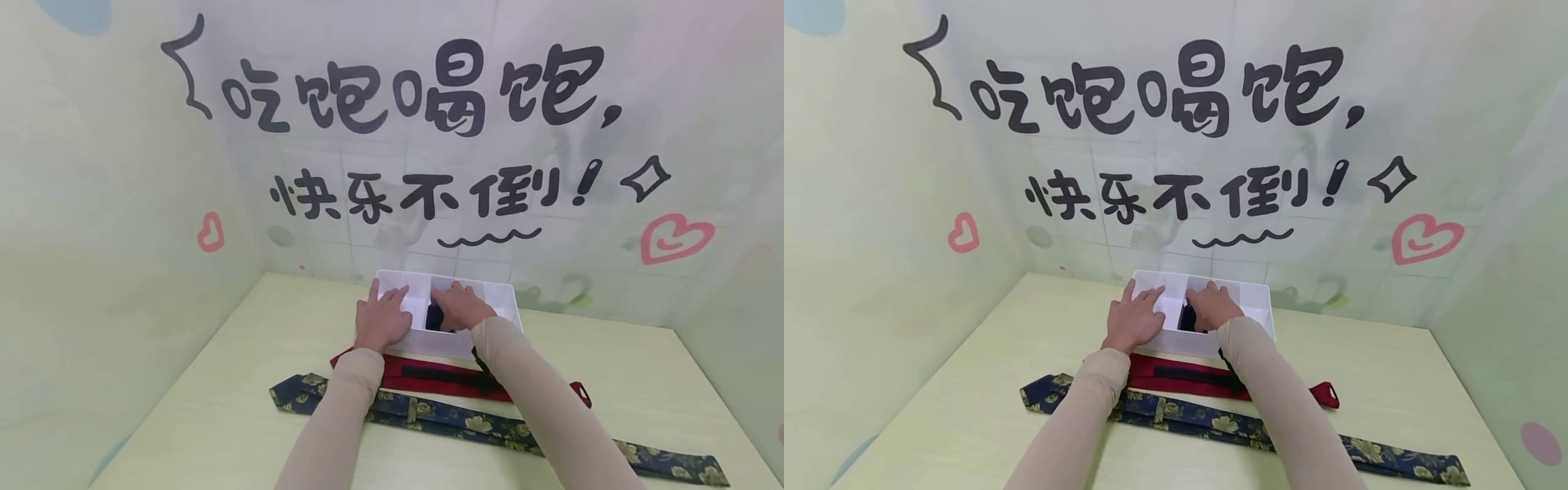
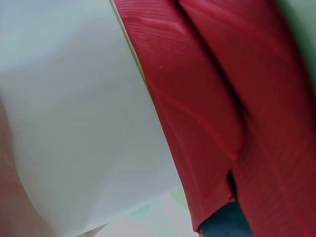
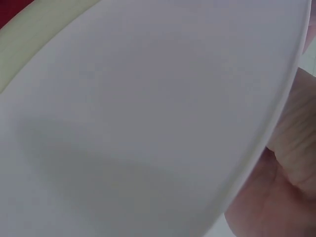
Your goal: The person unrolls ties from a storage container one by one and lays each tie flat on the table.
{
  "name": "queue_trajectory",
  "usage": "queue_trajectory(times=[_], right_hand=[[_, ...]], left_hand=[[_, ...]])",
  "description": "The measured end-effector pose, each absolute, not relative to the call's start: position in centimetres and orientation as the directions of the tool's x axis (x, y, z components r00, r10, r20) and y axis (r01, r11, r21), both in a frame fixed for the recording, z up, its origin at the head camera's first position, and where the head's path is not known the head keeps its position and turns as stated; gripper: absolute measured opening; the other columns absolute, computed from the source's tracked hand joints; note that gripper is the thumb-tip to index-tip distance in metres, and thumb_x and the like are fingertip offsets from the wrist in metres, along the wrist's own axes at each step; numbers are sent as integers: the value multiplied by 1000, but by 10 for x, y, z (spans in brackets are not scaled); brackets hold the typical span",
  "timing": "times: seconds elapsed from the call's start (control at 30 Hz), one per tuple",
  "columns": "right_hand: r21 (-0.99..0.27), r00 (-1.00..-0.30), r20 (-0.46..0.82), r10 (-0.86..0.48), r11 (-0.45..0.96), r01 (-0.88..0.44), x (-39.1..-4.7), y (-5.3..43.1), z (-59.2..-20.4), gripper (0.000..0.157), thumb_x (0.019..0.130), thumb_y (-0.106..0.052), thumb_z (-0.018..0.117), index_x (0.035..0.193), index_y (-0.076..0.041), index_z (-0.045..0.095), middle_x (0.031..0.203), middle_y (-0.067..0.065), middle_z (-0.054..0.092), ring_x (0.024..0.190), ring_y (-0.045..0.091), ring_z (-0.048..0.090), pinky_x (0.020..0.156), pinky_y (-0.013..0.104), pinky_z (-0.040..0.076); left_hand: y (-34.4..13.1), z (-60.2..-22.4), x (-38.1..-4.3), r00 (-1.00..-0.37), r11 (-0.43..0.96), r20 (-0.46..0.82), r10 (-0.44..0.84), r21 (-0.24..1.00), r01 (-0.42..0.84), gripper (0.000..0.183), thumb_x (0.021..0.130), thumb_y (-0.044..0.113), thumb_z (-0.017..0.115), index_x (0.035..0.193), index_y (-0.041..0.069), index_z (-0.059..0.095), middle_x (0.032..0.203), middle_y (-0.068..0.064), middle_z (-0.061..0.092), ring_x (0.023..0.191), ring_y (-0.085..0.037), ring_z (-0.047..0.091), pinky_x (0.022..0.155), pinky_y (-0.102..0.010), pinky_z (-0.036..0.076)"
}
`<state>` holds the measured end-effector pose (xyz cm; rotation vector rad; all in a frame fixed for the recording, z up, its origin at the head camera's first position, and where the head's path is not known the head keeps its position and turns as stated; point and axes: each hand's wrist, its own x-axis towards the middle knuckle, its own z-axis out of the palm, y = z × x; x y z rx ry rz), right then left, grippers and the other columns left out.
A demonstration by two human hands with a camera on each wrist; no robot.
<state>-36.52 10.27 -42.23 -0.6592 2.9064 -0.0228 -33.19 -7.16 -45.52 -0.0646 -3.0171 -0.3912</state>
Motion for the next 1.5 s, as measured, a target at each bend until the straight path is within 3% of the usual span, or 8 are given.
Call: queue_trajectory(times=[0.17,0.37,0.6,0.7,1.0,1.17,1.5], right_hand=[[-54,-882,-145,-448,894,-445,-364,105,-422,42,81,-23,87,116,-17,64,107,4,71,103,27,53,96,50,46],[15,-882,-71,-467,883,-469,-365,108,-421,40,81,-26,86,114,-20,65,107,3,76,102,29,47,98,54,33],[43,-878,-31,-479,876,-480,-362,112,-408,39,80,-26,86,112,-19,64,102,3,76,95,28,44,87,47,31],[11,-877,-53,-478,878,-479,-359,111,-401,41,81,-25,85,114,-16,63,103,4,74,93,27,46,85,43,33],[-67,-885,-66,-462,887,-458,-345,107,-383,44,85,-22,83,120,-13,58,108,9,68,96,26,55,86,39,54],[-142,-878,-44,-477,873,-467,-338,109,-371,47,85,-19,81,124,-9,56,113,13,66,99,28,60,91,42,55],[-396,-873,7,-488,800,-451,-332,133,-353,49,83,-13,72,127,-5,52,121,17,65,96,25,63,86,38,54]], left_hand=[[-71,-455,-329,-995,965,92,33,256,56,57,98,36,44,155,30,43,158,0,49,160,-34,14,117,-66,29],[-70,-457,-329,-995,965,93,35,254,58,57,98,36,43,154,30,44,157,-1,50,159,-34,14,116,-67,29],[-69,-460,-331,-996,966,85,35,253,56,57,98,36,44,155,32,43,156,-1,51,160,-33,12,117,-65,29],[-69,-462,-333,-996,967,80,32,248,51,57,98,36,44,155,33,43,155,-1,53,160,-32,12,116,-65,29],[-71,-462,-334,-998,972,60,18,234,31,57,98,38,44,155,34,42,154,-2,53,161,-32,11,118,-66,28],[-71,-459,-331,-996,969,83,18,243,37,56,98,36,44,154,32,44,152,-4,55,160,-32,12,118,-66,28],[-71,-457,-332,-995,964,96,23,260,48,56,98,33,43,154,32,44,151,-5,57,160,-33,11,118,-66,27]])
